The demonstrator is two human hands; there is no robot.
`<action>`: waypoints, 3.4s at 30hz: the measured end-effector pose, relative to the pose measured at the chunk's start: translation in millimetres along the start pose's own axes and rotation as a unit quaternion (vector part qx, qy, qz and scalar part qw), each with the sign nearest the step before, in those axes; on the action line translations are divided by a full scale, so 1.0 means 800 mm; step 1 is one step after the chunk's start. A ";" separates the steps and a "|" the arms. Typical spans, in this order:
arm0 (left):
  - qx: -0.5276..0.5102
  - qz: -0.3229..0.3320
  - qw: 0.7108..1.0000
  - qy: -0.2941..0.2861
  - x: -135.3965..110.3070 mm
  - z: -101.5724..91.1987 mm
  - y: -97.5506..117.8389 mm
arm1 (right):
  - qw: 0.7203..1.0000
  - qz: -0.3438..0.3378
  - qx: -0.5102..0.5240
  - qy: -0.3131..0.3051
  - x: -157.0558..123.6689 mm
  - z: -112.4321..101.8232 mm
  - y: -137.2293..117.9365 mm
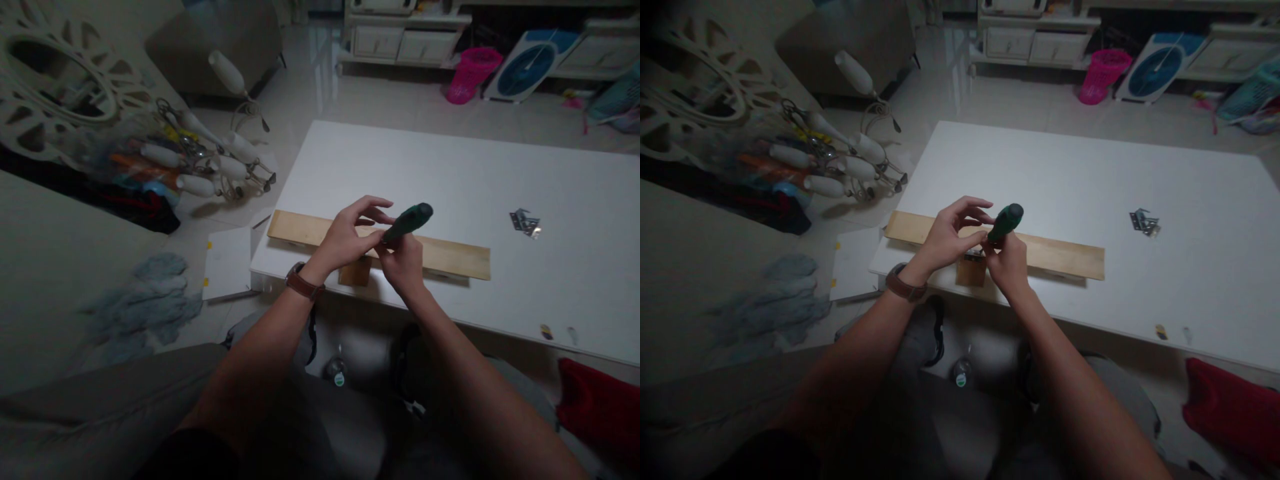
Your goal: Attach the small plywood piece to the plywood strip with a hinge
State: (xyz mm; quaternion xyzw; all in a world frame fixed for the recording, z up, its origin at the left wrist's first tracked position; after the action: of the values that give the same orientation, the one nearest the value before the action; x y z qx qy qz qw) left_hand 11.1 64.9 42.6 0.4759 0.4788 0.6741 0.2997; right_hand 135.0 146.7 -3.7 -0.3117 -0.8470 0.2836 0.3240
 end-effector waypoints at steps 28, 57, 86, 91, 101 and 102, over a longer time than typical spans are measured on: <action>0.460 -0.102 0.858 -0.204 -0.025 0.011 -0.082 | 0.990 0.090 0.093 0.055 0.006 -0.063 0.047; 0.439 -0.131 0.865 -0.205 -0.024 0.004 -0.082 | 0.986 0.117 0.116 0.000 0.009 -0.059 0.035; 0.041 -0.091 0.995 -0.013 -0.013 0.016 -0.057 | 0.954 0.219 0.170 -0.118 -0.003 -0.028 0.050; 0.037 -0.092 0.995 -0.018 -0.014 0.020 -0.055 | 0.923 0.263 0.238 -0.147 -0.014 -0.017 0.055; 0.199 -0.157 0.967 0.020 -0.026 -0.024 -0.043 | 0.945 0.027 -0.245 -0.214 -0.061 -0.036 0.083; 0.212 -0.161 0.964 0.029 -0.029 -0.029 -0.043 | 0.930 0.010 -0.290 -0.228 -0.071 -0.033 0.086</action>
State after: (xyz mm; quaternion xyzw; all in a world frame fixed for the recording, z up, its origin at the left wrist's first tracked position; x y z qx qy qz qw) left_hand -3.7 49.1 0.6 0.4250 0.6895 0.5138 0.2828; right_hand 211.7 158.4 -55.0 -0.3272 -0.9403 0.0924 0.0151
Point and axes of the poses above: each hand's wrist, its own x-axis towards the middle knuckle, its own z-axis out of the palm, y = z × x, the point moved 6 cm from there along x, towards the middle knuckle, and after that the axes turned 15 degrees about -x, right-handed, at the moved point
